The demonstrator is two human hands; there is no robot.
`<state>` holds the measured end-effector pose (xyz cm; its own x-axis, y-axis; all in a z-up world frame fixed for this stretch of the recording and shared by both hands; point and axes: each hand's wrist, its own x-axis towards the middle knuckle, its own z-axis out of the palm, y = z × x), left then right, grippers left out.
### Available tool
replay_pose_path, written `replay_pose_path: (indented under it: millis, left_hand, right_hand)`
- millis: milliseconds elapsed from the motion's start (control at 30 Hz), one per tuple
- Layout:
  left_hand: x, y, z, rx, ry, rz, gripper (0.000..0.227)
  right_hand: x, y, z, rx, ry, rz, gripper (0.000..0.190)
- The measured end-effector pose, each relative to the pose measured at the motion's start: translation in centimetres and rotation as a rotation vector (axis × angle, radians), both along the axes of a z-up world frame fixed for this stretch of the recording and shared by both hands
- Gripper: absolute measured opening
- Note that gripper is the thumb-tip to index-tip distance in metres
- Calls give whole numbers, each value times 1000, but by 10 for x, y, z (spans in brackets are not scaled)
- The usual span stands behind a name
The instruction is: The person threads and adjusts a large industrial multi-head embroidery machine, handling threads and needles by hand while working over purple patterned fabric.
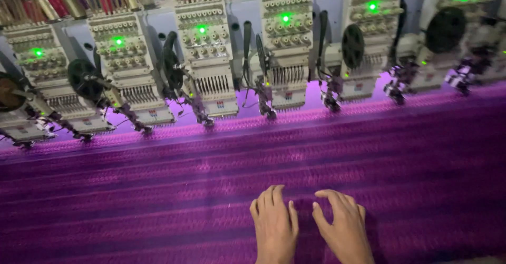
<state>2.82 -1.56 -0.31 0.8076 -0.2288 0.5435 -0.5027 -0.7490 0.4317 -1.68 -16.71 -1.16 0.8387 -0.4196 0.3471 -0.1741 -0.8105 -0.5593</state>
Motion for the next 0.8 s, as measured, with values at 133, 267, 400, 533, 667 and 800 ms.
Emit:
replay_pose_path:
  millis: [133, 267, 400, 533, 667, 800]
  left_hand:
    - [102, -55, -15, 1, -5, 68, 37]
    - [195, -108, -46, -114, 87, 116, 31]
    - [295, -146, -93, -143, 133, 194, 30]
    - [388, -177, -165, -175, 194, 227, 20]
    - [471, -196, -214, -216, 282, 280, 17]
    - [534, -206, -235, -297, 250, 311, 18]
  right_hand:
    - [109, -54, -17, -38, -77, 84, 26]
    - [212, -97, -49, -69, -128, 201, 24]
    - [313, -123, -88, -61, -125, 219, 24]
    - [390, -144, -149, -40, -61, 205, 26]
    - [464, -162, -228, 0, -164, 211, 24]
    - [502, -166, -254, 65, -179, 210, 23]
